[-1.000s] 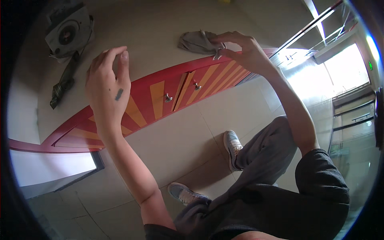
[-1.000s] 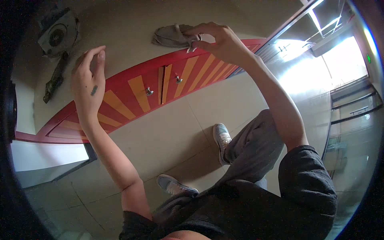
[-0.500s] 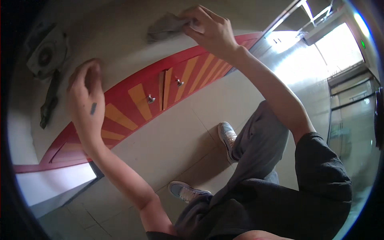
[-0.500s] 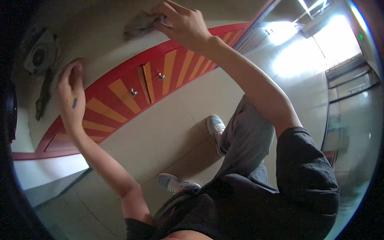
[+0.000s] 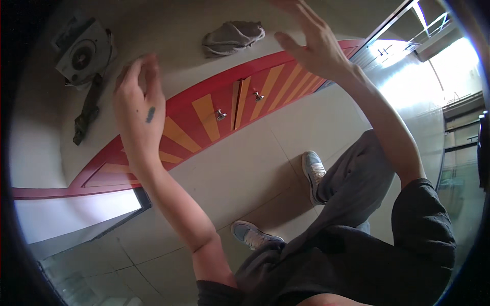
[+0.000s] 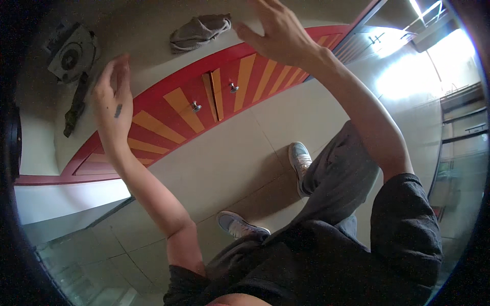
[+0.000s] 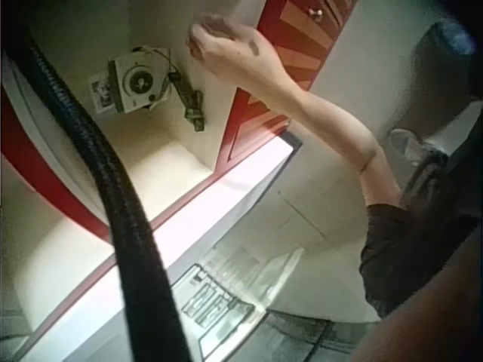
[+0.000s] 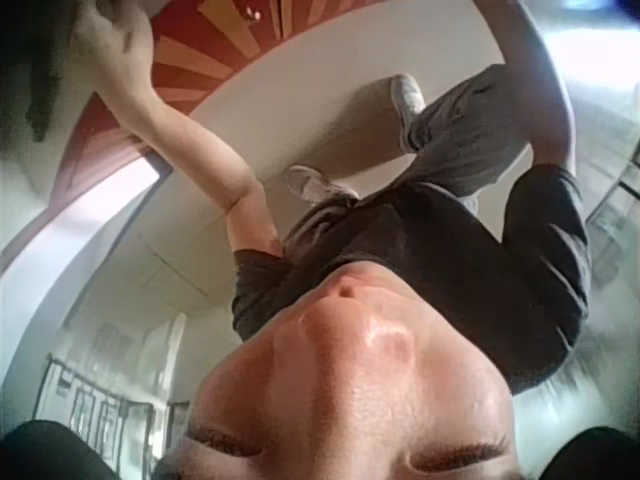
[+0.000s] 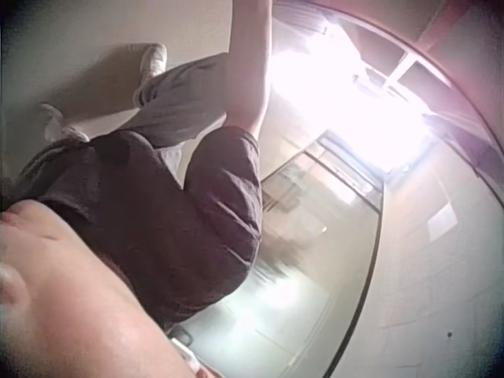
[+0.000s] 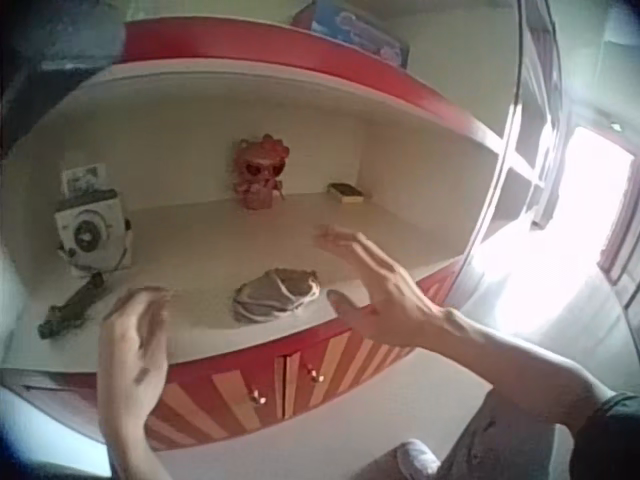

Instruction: Cleaning and wiping a cabinet surface with a cloth.

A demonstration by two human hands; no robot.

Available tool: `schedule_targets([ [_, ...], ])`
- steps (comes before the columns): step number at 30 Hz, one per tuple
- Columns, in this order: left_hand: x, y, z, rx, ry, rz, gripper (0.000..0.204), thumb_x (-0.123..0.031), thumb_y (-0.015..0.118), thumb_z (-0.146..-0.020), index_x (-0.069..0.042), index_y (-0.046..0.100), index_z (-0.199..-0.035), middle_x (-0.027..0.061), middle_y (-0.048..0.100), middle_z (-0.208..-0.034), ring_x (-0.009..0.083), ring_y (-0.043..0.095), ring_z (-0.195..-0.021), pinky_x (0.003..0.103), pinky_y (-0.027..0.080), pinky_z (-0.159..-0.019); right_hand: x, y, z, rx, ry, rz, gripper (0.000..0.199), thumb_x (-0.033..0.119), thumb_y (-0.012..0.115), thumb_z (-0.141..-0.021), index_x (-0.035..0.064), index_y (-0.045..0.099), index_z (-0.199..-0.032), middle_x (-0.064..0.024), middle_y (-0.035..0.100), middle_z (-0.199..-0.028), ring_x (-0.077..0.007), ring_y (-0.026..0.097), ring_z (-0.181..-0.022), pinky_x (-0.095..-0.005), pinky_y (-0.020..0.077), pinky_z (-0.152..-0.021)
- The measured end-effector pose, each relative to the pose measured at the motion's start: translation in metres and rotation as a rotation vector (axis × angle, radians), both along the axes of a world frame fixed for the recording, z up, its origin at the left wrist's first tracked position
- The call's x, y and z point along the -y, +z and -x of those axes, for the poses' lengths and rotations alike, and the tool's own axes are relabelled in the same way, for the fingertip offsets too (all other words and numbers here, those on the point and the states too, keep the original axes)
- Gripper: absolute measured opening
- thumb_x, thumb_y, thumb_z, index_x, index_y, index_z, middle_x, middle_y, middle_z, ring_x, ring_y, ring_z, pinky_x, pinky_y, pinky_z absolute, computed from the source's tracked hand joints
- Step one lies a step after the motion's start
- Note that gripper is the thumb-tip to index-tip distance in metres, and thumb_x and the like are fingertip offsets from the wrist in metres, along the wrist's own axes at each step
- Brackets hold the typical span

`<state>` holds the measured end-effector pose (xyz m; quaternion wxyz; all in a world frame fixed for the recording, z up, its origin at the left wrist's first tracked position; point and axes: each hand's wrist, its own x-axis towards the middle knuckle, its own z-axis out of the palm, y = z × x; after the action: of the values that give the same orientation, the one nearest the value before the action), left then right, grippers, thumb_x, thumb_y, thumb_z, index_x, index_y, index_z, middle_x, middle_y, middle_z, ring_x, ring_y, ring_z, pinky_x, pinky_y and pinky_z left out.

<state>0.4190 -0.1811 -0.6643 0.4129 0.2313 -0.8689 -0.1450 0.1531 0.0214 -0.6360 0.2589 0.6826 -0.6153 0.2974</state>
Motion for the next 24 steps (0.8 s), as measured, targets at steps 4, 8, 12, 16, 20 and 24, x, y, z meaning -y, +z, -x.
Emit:
schedule_targets([
  [4, -0.019, 0.028, 0.035, -0.038, -0.066, 0.090, 0.037, -0.044, 0.052, -0.113, -0.018, 0.073, -0.130, 0.0040, 0.080, -0.098, 0.0119, 0.068, -0.064, 0.028, 0.046, -0.052, -0.006, 0.000, 0.000, -0.018, -0.082, 0.042, 0.027, 0.003, 0.063, -0.091, 0.0001, 0.067, -0.117, -0.0145, 0.071, -0.109, -0.0281, 0.065, -0.086, -0.0328, 0.0527, -0.075],
  [8, -0.040, 0.043, 0.100, -0.104, -0.371, 0.313, 0.019, -0.016, 0.061, -0.102, -0.002, 0.068, -0.113, 0.0159, 0.070, -0.090, 0.0274, 0.068, -0.075, 0.039, 0.057, -0.068, 0.001, -0.021, -0.023, 0.187, -0.088, -0.273, 0.043, 0.002, 0.068, -0.089, 0.0048, 0.070, -0.132, -0.0128, 0.068, -0.138, -0.0361, 0.065, -0.120, -0.0452, 0.0508, -0.105],
  [12, -0.065, 0.002, 0.199, 0.062, -0.028, 0.074, 0.035, -0.027, 0.054, -0.103, 0.003, 0.068, -0.116, 0.0228, 0.069, -0.123, 0.0389, 0.067, -0.111, 0.047, 0.053, -0.097, -0.020, -0.030, 0.008, 0.398, -0.354, -0.025, 0.035, 0.007, 0.060, -0.097, 0.0104, 0.072, -0.130, -0.0081, 0.068, -0.138, -0.0325, 0.064, -0.124, -0.0418, 0.0483, -0.111],
  [16, -0.074, 0.010, 0.216, 0.419, -0.272, -0.187, 0.079, -0.059, 0.034, -0.111, 0.004, 0.043, -0.158, 0.0213, 0.045, -0.163, 0.0375, 0.029, -0.157, 0.048, 0.024, -0.126, -0.064, -0.011, 0.042, 0.412, -0.348, 0.053, 0.034, 0.015, 0.052, -0.106, 0.0158, 0.070, -0.135, -0.0060, 0.067, -0.141, -0.0288, 0.059, -0.134, -0.0423, 0.0425, -0.118],
  [20, -0.054, -0.035, 0.226, 0.429, 0.055, -0.082, 0.070, -0.054, 0.037, -0.110, 0.002, 0.045, -0.150, 0.0195, 0.047, -0.154, 0.0345, 0.033, -0.148, 0.047, 0.027, -0.123, -0.016, -0.039, 0.017, 0.286, -0.208, 0.025, 0.034, 0.020, 0.046, -0.112, 0.0140, 0.067, -0.138, -0.0076, 0.067, -0.141, -0.0271, 0.059, -0.134, -0.0417, 0.0435, -0.117],
  [24, -0.057, -0.055, 0.216, 0.395, 0.280, 0.029, 0.061, -0.050, 0.039, -0.110, 0.001, 0.047, -0.143, 0.0178, 0.049, -0.146, 0.0316, 0.036, -0.139, 0.045, 0.030, -0.119, -0.001, -0.041, -0.008, 0.167, -0.185, -0.051, 0.038, 0.024, 0.040, -0.115, 0.0105, 0.065, -0.140, -0.0102, 0.068, -0.141, -0.0272, 0.061, -0.132, -0.0410, 0.0462, -0.113],
])
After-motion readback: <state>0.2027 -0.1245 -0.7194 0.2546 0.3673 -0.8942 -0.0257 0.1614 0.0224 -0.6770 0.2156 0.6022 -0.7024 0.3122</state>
